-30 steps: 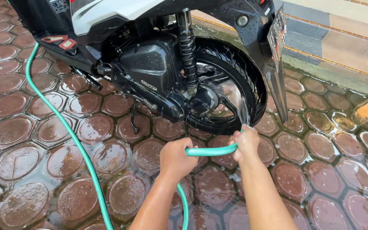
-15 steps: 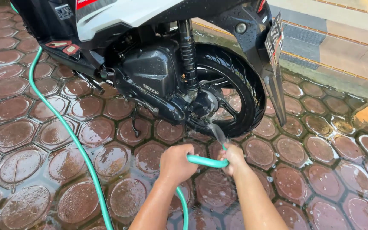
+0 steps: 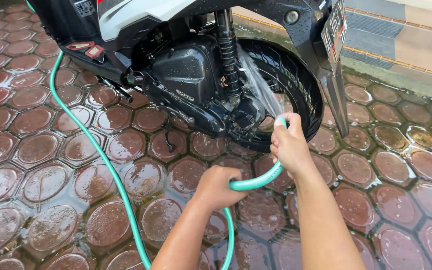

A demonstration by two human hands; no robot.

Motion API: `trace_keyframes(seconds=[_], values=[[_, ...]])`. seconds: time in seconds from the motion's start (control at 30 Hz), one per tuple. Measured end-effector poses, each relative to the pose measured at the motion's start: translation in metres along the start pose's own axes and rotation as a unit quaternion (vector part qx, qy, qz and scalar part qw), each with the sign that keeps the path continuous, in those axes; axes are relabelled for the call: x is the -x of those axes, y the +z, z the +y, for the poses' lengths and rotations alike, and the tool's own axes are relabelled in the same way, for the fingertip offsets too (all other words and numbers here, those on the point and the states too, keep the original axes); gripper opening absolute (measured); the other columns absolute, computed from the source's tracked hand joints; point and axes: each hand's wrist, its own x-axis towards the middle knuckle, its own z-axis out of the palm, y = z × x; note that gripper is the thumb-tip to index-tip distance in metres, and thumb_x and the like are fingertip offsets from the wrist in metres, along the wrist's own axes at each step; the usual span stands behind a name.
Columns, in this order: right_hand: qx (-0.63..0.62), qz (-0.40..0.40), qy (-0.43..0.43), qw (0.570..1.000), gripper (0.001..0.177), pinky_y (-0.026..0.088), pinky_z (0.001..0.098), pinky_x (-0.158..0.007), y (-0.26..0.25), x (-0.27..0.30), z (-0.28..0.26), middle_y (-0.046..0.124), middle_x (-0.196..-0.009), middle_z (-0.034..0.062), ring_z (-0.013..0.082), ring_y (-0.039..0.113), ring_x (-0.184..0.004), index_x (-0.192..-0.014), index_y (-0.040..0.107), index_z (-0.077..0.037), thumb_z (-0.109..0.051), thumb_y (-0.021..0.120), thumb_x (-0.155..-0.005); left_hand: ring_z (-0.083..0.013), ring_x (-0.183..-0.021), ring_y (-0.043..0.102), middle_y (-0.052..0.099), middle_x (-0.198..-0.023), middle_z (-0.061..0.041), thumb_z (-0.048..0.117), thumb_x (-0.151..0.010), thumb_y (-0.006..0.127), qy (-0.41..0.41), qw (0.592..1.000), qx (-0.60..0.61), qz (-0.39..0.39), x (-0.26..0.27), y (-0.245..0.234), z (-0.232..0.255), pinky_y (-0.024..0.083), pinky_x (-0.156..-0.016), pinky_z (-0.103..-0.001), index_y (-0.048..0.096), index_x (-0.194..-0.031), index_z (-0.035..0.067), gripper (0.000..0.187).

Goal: Washing a motorcycle with a garden hose and wiping it down with a cleaning cloth.

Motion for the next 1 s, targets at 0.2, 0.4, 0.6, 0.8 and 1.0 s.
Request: trace_keyframes(seconds=[0.2, 0.4, 0.6, 0.8, 1.0], values=[[-0.079, 0.142, -0.022, 0.986, 0.015, 0.033, 0.0327, -0.039, 0.000, -0.010, 0.021, 0.044, -0.068, 0.0017, 0.0115, 0.036, -0.045, -0.116, 0.039, -0.019, -0.027, 0.045, -0.105, -0.0369, -0.068, 0.066, 0.067, -0.067, -0.013, 0.037, -0.073, 0.084, -0.061, 0.995, 0.012, -0.079, -0.001, 0.002, 0.019, 0.050, -0.059, -0.044, 0.069, -0.067, 0.011, 0.030], [-0.172, 0.182, 0.047, 0.967, 0.017, 0.032, 0.0298, -0.038, 0.017, -0.012, 0.051, 0.044, -0.068, 0.0010, 0.0108, 0.037, -0.045, -0.118, 0.040, -0.021, -0.027, 0.046, -0.103, -0.0309, -0.065, 0.070, 0.071, -0.068, -0.008, 0.035, -0.071, 0.084, -0.064, 0.997, 0.043, -0.006, -0.001, 0.003, 0.018, 0.054, -0.061, -0.040, 0.073, -0.075, 0.013, 0.025], [-0.062, 0.040, -0.021, 0.997, 0.023, 0.031, 0.0312, -0.039, 0.048, -0.002, 0.071, 0.044, -0.067, 0.0029, 0.0108, 0.037, -0.046, -0.121, 0.039, -0.018, -0.031, 0.047, -0.103, -0.0181, -0.089, 0.069, 0.069, -0.103, -0.011, 0.036, -0.093, 0.057, -0.038, 0.945, 0.326, -0.007, -0.009, 0.053, -0.018, 0.054, -0.081, -0.031, 0.054, -0.137, 0.010, 0.052], [0.008, 0.005, -0.198, 0.980, 0.026, 0.044, 0.0220, -0.066, 0.061, 0.006, 0.137, 0.048, -0.090, -0.0025, 0.0051, 0.047, -0.078, -0.127, 0.039, -0.011, -0.029, 0.046, -0.110, -0.0180, -0.113, 0.066, 0.070, -0.121, -0.014, 0.042, -0.104, 0.052, -0.090, 0.928, 0.352, 0.089, -0.002, 0.059, -0.014, 0.049, -0.097, -0.033, 0.056, -0.138, 0.004, 0.052], [-0.131, -0.055, -0.182, 0.973, 0.029, 0.038, 0.0233, -0.059, 0.064, 0.018, 0.186, 0.041, -0.080, -0.0008, 0.0072, 0.041, -0.070, -0.124, 0.036, -0.011, -0.033, 0.048, -0.109, -0.0208, -0.095, 0.071, 0.072, -0.100, -0.015, 0.031, -0.090, 0.063, -0.140, 0.942, 0.292, 0.090, 0.024, 0.073, -0.031, 0.054, -0.086, -0.034, 0.058, -0.131, 0.002, 0.051]])
